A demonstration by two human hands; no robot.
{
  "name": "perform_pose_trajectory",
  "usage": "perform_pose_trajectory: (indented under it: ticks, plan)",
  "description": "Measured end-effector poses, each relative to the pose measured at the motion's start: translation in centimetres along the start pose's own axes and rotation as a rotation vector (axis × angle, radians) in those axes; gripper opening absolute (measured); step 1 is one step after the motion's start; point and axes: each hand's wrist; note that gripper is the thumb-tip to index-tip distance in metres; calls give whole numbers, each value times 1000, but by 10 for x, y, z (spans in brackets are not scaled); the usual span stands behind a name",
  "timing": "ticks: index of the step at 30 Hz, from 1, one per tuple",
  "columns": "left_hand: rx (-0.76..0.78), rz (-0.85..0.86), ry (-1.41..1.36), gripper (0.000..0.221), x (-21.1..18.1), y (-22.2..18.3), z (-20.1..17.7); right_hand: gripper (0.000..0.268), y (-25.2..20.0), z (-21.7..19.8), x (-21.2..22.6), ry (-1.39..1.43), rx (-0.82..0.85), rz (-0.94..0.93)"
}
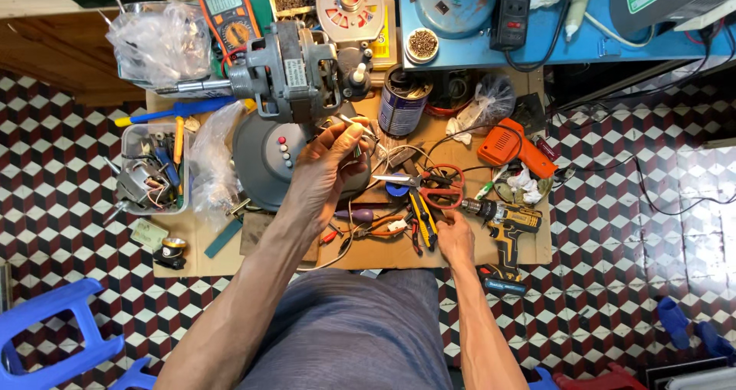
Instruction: The person works on a disassembled electric fan motor, stripping and twisting wires, and using a multimeter to test connections. They handle various tools and components on a cluttered workbench.
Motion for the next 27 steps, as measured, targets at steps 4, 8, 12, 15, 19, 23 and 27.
perform_pose_trajectory:
  ticks: [4, 8, 12, 15, 19, 23, 27]
  plan:
    - [-11, -19, -21, 31, 2, -4, 3, 47, 15, 9, -10, -188, 31, -105]
    - [-31, -24, 23, 27, 6, -7, 1, 47, 33, 13, -19, -124, 78, -93]
    - [-63, -59, 91, 24, 6, -6, -5, 81, 33, 13, -2, -227, 203, -62]
    - [-62, -36, 96, 24, 9, -5, -6, 99, 10, 22, 19, -424, 163, -166]
    - [-47, -26, 91, 25, 10, -3, -6, 68, -19, 29, 42, -446, 23, -264]
    - [-60, -22, 131, 25, 9, -2, -9, 68, -17, 13, 50, -232, 90, -99]
    - [-55, -12, 150, 26, 10, -1, -8, 62, 5, -20, 52, -316, 69, -199]
Point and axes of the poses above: each hand's wrist, its own y-axis towards the middle knuckle, its own z-axis out of the palm, x = y × z, and after that the axes turned 5 degrees about y, right-handed
